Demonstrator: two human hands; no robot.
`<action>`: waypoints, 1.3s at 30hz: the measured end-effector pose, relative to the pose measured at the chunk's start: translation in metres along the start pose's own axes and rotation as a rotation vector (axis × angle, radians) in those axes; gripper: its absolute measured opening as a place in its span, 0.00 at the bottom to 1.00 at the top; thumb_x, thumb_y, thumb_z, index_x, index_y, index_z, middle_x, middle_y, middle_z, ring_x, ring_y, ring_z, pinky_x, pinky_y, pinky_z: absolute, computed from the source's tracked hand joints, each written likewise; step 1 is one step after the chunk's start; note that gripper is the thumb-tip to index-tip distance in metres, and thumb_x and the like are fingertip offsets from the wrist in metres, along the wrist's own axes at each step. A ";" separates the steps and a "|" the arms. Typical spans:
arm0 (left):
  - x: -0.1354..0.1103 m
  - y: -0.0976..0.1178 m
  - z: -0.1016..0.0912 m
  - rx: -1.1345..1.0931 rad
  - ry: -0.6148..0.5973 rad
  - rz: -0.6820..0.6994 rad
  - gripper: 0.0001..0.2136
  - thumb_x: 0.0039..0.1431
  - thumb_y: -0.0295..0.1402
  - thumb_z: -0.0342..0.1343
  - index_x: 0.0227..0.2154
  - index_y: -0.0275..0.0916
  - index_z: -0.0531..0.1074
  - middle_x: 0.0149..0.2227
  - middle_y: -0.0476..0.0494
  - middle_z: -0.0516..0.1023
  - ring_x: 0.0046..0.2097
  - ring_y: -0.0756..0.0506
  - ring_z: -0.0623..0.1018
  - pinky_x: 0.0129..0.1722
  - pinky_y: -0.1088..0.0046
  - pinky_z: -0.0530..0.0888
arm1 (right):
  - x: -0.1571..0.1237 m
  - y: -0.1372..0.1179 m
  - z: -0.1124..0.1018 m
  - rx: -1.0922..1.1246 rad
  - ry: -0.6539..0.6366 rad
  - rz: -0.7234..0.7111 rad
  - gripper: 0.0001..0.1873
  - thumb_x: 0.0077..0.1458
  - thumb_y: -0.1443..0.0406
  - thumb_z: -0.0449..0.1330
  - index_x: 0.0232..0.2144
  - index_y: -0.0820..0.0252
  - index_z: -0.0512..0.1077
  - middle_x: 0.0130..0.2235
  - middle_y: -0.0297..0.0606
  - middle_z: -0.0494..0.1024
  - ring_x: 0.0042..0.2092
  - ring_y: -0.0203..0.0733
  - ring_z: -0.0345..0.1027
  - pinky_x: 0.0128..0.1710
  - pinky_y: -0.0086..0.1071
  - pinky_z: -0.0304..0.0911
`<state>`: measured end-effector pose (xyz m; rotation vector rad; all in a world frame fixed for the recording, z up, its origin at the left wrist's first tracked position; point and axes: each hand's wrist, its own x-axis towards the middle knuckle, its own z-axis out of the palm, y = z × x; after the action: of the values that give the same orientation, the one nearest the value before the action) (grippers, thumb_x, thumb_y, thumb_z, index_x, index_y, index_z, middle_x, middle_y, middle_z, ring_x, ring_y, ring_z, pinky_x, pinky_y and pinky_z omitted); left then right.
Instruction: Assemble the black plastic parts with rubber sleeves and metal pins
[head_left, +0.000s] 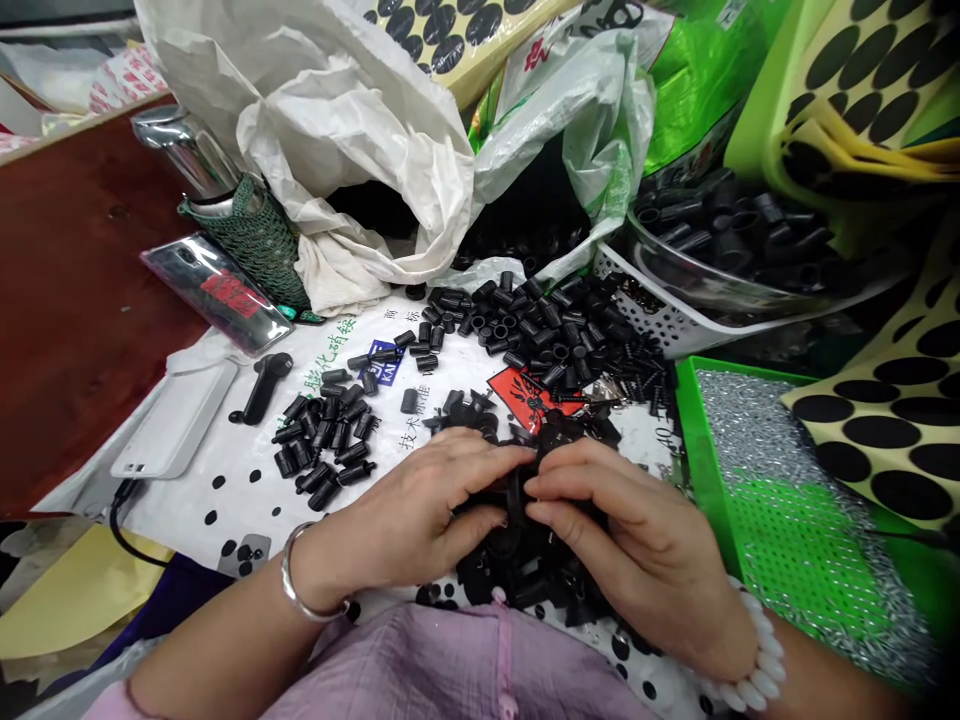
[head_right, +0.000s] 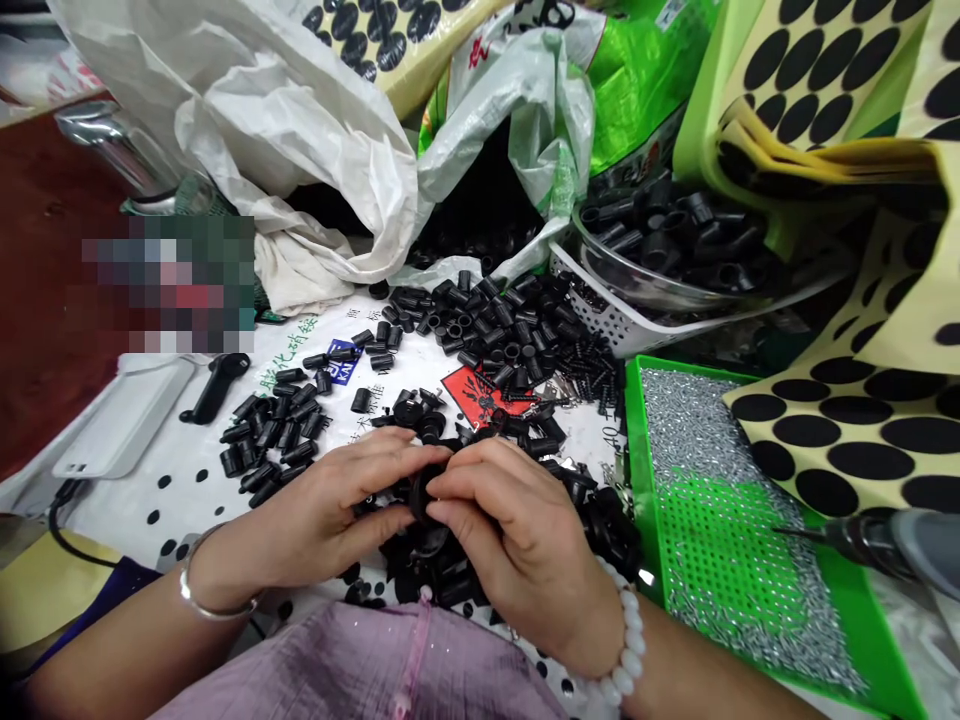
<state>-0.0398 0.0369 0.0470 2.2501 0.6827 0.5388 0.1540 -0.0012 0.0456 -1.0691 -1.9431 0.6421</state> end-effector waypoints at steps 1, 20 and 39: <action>0.000 -0.001 0.001 0.056 0.024 0.016 0.19 0.58 0.25 0.48 0.53 0.39 0.58 0.41 0.42 0.73 0.43 0.46 0.73 0.52 0.60 0.63 | 0.001 -0.001 0.000 0.004 0.004 0.007 0.07 0.52 0.73 0.55 0.34 0.59 0.69 0.32 0.36 0.72 0.34 0.34 0.67 0.33 0.29 0.67; -0.005 -0.003 0.012 0.171 0.158 0.074 0.07 0.58 0.23 0.44 0.32 0.35 0.67 0.24 0.49 0.71 0.29 0.51 0.72 0.55 0.58 0.60 | 0.007 -0.007 -0.010 -0.272 -0.112 -0.250 0.19 0.53 0.64 0.56 0.47 0.64 0.61 0.42 0.45 0.70 0.42 0.41 0.65 0.40 0.38 0.66; -0.001 0.004 0.018 0.093 0.166 0.035 0.09 0.60 0.27 0.44 0.34 0.34 0.70 0.24 0.48 0.73 0.29 0.51 0.73 0.56 0.64 0.59 | -0.020 0.006 -0.007 -0.236 -0.004 -0.148 0.16 0.52 0.67 0.57 0.45 0.60 0.65 0.49 0.42 0.67 0.50 0.41 0.62 0.47 0.33 0.61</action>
<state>-0.0296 0.0245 0.0373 2.3253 0.7661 0.7306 0.1689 -0.0148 0.0365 -1.0516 -2.1169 0.3397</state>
